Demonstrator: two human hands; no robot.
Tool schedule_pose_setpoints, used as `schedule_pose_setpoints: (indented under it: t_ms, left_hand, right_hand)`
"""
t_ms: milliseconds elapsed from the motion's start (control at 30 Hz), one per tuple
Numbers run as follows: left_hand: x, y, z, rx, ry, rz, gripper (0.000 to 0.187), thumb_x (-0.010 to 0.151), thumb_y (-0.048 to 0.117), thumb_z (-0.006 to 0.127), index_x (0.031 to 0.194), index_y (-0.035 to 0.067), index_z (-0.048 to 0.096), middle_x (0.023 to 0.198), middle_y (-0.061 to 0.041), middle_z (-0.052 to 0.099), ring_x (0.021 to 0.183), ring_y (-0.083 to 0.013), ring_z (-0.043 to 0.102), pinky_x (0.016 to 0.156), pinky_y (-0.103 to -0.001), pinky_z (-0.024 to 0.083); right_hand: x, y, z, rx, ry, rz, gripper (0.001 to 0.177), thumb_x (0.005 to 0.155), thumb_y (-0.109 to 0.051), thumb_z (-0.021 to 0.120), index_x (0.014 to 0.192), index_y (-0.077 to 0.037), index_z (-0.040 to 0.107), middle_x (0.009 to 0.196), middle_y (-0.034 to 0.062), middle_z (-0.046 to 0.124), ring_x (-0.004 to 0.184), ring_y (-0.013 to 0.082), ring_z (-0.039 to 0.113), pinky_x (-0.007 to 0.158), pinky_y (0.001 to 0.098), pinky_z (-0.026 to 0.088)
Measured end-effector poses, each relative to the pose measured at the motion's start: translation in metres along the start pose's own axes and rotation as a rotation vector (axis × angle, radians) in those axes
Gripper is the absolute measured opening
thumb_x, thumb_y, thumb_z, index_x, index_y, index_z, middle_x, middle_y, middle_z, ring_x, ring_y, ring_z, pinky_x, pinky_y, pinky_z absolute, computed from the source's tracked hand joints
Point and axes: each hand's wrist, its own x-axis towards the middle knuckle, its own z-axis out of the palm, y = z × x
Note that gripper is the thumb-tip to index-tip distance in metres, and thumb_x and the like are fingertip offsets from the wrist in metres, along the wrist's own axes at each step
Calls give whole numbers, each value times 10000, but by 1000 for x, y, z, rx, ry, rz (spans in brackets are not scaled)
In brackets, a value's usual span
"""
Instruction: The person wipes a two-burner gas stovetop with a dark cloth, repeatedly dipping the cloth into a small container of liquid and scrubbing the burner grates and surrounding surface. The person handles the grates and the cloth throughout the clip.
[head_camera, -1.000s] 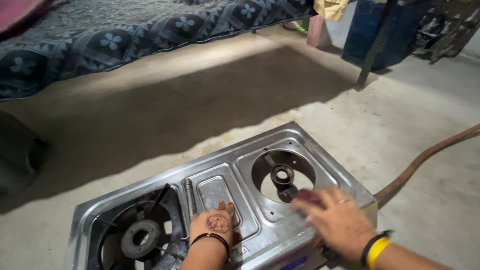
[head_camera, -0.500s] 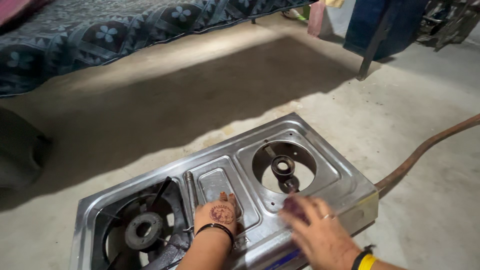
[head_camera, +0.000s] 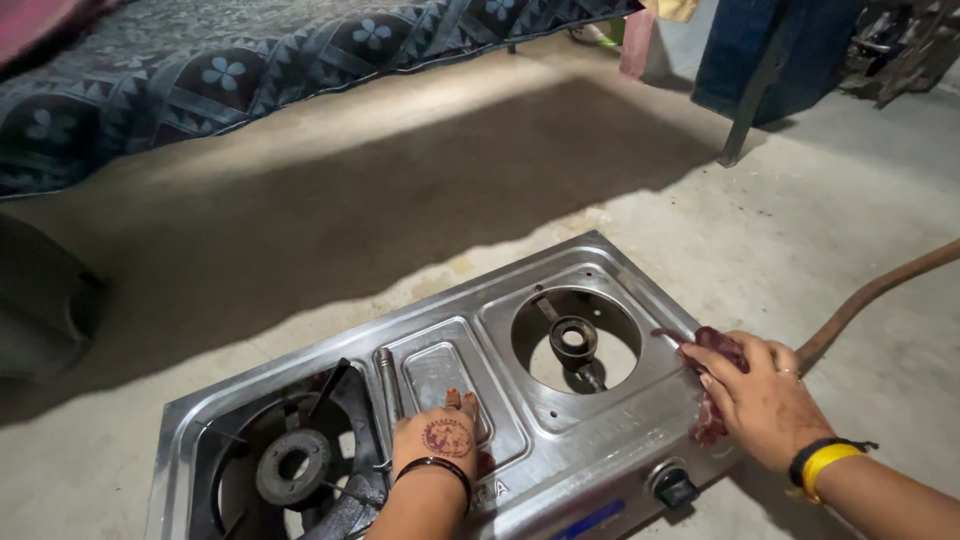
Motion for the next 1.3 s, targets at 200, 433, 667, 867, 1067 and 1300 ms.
schedule_pose_setpoints:
  t_ms: [200, 433, 667, 867, 1067, 1300]
  left_hand:
    - [12, -2, 11, 20, 117, 30, 766, 824, 415, 820, 1462, 236, 435, 1476, -44, 500, 1169, -278, 638, 986, -477, 493]
    - [26, -5, 26, 19, 119, -2, 545, 923, 376, 699, 1409, 224, 503, 1360, -62, 597, 1139, -275, 665, 963, -461, 516]
    - [23, -10, 20, 24, 78, 8, 499, 929, 381, 684, 1375, 221, 530, 1331, -71, 613, 1132, -280, 667, 960, -459, 519]
    - [19, -14, 17, 14, 63, 11, 461, 934, 386, 672, 1346, 218, 554, 1306, -79, 628, 1125, -284, 669, 958, -458, 522]
    - [17, -8, 16, 2, 62, 19, 425, 938, 390, 659, 1317, 215, 577, 1281, -87, 642, 1118, -289, 672, 955, -456, 524]
    - [22, 2, 11, -5, 65, 28, 388, 944, 395, 645, 1283, 211, 604, 1251, -96, 658, 1110, -293, 674, 952, -455, 527]
  right_hand:
    - [-13, -20, 37, -48, 119, -84, 494, 926, -320, 543, 1418, -274, 529, 1447, 202, 410, 1218, 467, 416, 1078, 558, 392]
    - [-39, -80, 70, 171, 96, -606, 617, 761, -193, 741, 1355, -286, 602, 1464, 230, 423, 1292, 531, 386, 1003, 620, 434]
    - [-9, -29, 33, 104, -47, -474, 699, 754, -196, 712, 1429, -297, 559, 1475, 145, 431, 1311, 415, 404, 1033, 503, 435]
    - [23, -5, -1, -3, 0, -159, 625, 819, -190, 613, 1424, -326, 535, 1422, 90, 442, 1286, 377, 406, 1085, 480, 411]
    - [9, -44, 11, 36, -136, -136, 630, 791, -164, 626, 1397, -307, 527, 1505, 52, 422, 1311, 360, 396, 1072, 461, 430]
    - [3, -48, 4, 162, -183, -395, 604, 828, -145, 624, 1411, -285, 547, 1522, 64, 431, 1369, 333, 377, 1106, 454, 387]
